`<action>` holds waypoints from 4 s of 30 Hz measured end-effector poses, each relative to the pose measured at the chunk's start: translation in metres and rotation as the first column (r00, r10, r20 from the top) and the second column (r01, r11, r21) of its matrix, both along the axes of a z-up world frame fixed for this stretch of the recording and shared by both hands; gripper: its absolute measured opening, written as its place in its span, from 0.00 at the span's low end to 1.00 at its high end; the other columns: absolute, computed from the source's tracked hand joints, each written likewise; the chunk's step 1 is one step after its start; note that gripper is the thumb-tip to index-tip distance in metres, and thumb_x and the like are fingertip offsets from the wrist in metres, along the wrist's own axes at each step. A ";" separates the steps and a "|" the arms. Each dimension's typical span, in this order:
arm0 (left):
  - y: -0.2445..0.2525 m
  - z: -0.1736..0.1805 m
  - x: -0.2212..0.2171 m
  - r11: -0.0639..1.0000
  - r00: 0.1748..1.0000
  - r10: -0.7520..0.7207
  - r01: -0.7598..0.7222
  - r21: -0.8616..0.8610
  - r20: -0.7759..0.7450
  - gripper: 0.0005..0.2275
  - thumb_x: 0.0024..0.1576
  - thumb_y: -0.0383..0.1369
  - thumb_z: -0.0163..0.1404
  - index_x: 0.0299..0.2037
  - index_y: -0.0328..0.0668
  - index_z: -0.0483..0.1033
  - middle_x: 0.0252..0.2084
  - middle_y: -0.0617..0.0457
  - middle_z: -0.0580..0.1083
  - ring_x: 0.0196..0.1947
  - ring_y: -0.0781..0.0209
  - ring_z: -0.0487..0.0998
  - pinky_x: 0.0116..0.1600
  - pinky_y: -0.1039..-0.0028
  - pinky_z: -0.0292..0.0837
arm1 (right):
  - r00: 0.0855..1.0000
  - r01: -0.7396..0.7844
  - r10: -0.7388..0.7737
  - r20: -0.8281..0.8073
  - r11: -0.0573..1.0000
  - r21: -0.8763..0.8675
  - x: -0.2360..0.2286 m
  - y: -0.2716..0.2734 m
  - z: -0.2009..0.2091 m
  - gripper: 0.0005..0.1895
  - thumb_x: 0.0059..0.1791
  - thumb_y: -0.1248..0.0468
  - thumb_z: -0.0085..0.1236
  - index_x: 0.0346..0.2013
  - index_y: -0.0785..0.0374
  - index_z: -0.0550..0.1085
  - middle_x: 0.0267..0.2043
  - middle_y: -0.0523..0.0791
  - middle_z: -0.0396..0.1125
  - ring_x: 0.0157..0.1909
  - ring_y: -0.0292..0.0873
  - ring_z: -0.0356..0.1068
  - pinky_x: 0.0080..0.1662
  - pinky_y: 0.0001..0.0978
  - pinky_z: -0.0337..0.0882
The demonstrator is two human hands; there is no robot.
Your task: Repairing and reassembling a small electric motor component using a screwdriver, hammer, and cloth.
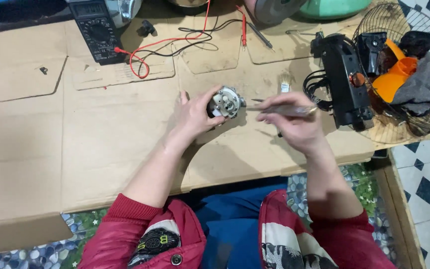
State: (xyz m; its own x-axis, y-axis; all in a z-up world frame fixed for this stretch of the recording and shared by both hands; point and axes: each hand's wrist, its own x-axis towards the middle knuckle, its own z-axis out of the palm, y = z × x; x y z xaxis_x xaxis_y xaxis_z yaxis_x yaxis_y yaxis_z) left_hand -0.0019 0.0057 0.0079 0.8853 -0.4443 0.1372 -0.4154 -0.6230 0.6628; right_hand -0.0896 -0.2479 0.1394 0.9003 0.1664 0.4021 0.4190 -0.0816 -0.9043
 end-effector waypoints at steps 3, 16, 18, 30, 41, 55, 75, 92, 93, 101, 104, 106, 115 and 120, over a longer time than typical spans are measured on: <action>0.000 0.004 -0.001 1.000 1.000 0.001 -0.001 -0.004 -0.006 0.41 0.46 0.47 0.65 0.72 0.62 0.58 0.64 0.53 0.73 0.64 0.51 0.73 0.69 0.32 0.35 | 0.990 0.007 0.048 0.134 0.924 -0.382 -0.001 0.021 0.022 0.08 0.46 0.71 0.70 0.38 0.65 0.79 0.43 0.49 0.76 0.45 0.50 0.78 0.51 0.40 0.75; -0.007 0.000 -0.003 0.998 0.998 0.035 -0.033 -0.057 0.042 0.41 0.45 0.47 0.66 0.71 0.63 0.61 0.62 0.55 0.75 0.61 0.51 0.76 0.68 0.24 0.37 | 0.897 0.339 -0.228 0.379 0.904 -0.259 0.005 0.028 -0.019 0.09 0.45 0.67 0.76 0.32 0.64 0.80 0.31 0.48 0.76 0.33 0.46 0.77 0.37 0.31 0.76; -0.006 0.003 -0.004 0.998 0.999 0.015 -0.012 -0.062 0.040 0.41 0.46 0.47 0.66 0.71 0.60 0.61 0.62 0.53 0.75 0.61 0.50 0.76 0.68 0.24 0.36 | 0.895 0.303 -0.175 0.411 0.914 -0.271 0.005 0.029 -0.015 0.07 0.46 0.71 0.73 0.32 0.66 0.79 0.32 0.49 0.76 0.34 0.50 0.78 0.38 0.34 0.76; -0.004 0.004 -0.003 0.999 0.998 0.017 -0.014 -0.045 0.054 0.40 0.44 0.46 0.66 0.70 0.59 0.62 0.63 0.56 0.74 0.63 0.54 0.75 0.67 0.24 0.39 | 0.909 0.233 -0.099 0.405 0.927 -0.295 0.004 0.032 -0.003 0.05 0.47 0.72 0.70 0.31 0.66 0.79 0.33 0.49 0.76 0.35 0.51 0.78 0.41 0.34 0.76; -0.006 0.005 -0.004 0.998 0.999 0.026 -0.024 -0.053 0.037 0.41 0.44 0.46 0.68 0.70 0.57 0.63 0.62 0.56 0.74 0.62 0.55 0.75 0.68 0.22 0.34 | 0.955 0.073 0.085 0.285 0.861 -0.503 0.011 0.030 0.024 0.04 0.47 0.73 0.66 0.34 0.66 0.78 0.35 0.51 0.77 0.38 0.56 0.78 0.41 0.43 0.77; -0.004 0.009 -0.007 0.999 1.000 0.022 -0.022 -0.037 -0.017 0.40 0.45 0.45 0.67 0.71 0.59 0.61 0.65 0.58 0.72 0.64 0.56 0.73 0.69 0.23 0.31 | 0.913 -0.166 0.380 0.147 0.677 -0.717 0.034 0.025 0.045 0.03 0.49 0.70 0.62 0.34 0.61 0.76 0.33 0.49 0.75 0.36 0.54 0.77 0.40 0.43 0.78; -0.004 0.019 -0.005 0.999 0.998 0.024 -0.026 -0.034 -0.062 0.40 0.44 0.44 0.66 0.70 0.57 0.63 0.63 0.55 0.74 0.63 0.52 0.74 0.69 0.23 0.30 | 0.996 0.091 -0.077 0.049 0.857 -0.507 0.012 0.027 0.020 0.03 0.47 0.66 0.67 0.34 0.59 0.80 0.33 0.45 0.76 0.38 0.49 0.77 0.44 0.39 0.75; -0.005 0.020 -0.008 0.999 0.998 0.032 -0.034 -0.033 -0.051 0.39 0.44 0.43 0.66 0.69 0.55 0.65 0.61 0.55 0.75 0.64 0.55 0.73 0.69 0.23 0.32 | 0.956 0.263 -0.179 0.234 0.878 -0.400 0.010 0.036 0.017 0.05 0.41 0.72 0.69 0.28 0.59 0.81 0.27 0.46 0.77 0.30 0.48 0.78 0.35 0.32 0.76; -0.005 0.021 -0.007 0.999 0.998 0.035 -0.036 -0.027 -0.046 0.38 0.44 0.44 0.66 0.68 0.55 0.65 0.61 0.55 0.75 0.64 0.56 0.73 0.69 0.23 0.33 | 0.954 0.268 -0.183 0.238 0.877 -0.399 0.011 0.035 0.018 0.05 0.41 0.72 0.69 0.28 0.59 0.81 0.27 0.45 0.77 0.29 0.47 0.78 0.35 0.31 0.76; -0.005 0.014 -0.003 0.999 0.999 0.031 -0.031 -0.011 -0.037 0.40 0.44 0.45 0.66 0.69 0.58 0.63 0.62 0.58 0.74 0.64 0.59 0.73 0.68 0.23 0.33 | 0.971 0.136 -0.007 0.238 0.839 -0.528 0.014 0.034 0.032 0.03 0.44 0.68 0.65 0.31 0.58 0.80 0.29 0.47 0.77 0.32 0.54 0.78 0.35 0.41 0.77; -0.004 0.016 -0.007 1.000 0.999 0.023 -0.023 -0.003 -0.043 0.40 0.45 0.45 0.66 0.70 0.58 0.62 0.62 0.57 0.74 0.64 0.58 0.72 0.68 0.23 0.33 | 0.954 -0.050 0.228 0.193 0.759 -0.649 0.022 0.034 0.054 0.02 0.49 0.65 0.60 0.31 0.58 0.77 0.28 0.47 0.74 0.32 0.56 0.76 0.36 0.44 0.77; -0.004 0.017 -0.005 0.999 0.999 0.032 -0.032 -0.010 -0.033 0.40 0.45 0.44 0.66 0.70 0.57 0.62 0.62 0.56 0.74 0.64 0.57 0.72 0.68 0.23 0.33 | 0.920 -0.133 0.349 0.177 0.705 -0.697 0.030 0.035 0.073 0.05 0.51 0.66 0.58 0.30 0.59 0.76 0.28 0.48 0.73 0.32 0.56 0.75 0.35 0.44 0.77; -0.005 0.019 -0.004 0.999 0.998 0.032 -0.031 0.014 -0.057 0.40 0.45 0.45 0.66 0.70 0.60 0.61 0.62 0.56 0.74 0.65 0.57 0.71 0.69 0.22 0.30 | 0.934 -0.319 0.352 -0.066 0.734 -0.600 0.036 0.015 0.070 0.06 0.44 0.73 0.64 0.33 0.61 0.80 0.36 0.51 0.79 0.38 0.59 0.79 0.43 0.52 0.76; -0.006 0.019 -0.007 0.998 0.998 0.054 -0.054 -0.019 -0.027 0.40 0.42 0.47 0.66 0.68 0.60 0.64 0.59 0.57 0.76 0.65 0.57 0.72 0.69 0.22 0.30 | 0.989 0.094 -0.025 0.149 0.873 -0.479 0.027 0.036 0.040 0.06 0.41 0.70 0.71 0.30 0.57 0.82 0.31 0.42 0.80 0.33 0.46 0.79 0.40 0.34 0.77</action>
State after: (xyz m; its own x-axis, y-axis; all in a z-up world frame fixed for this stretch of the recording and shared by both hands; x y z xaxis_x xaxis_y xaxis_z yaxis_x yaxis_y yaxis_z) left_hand -0.0086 -0.0006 0.0272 0.9114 -0.3932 0.1213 -0.3634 -0.6310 0.6854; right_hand -0.0624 -0.2116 0.1793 0.8583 0.3188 0.4022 0.5132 -0.5228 -0.6807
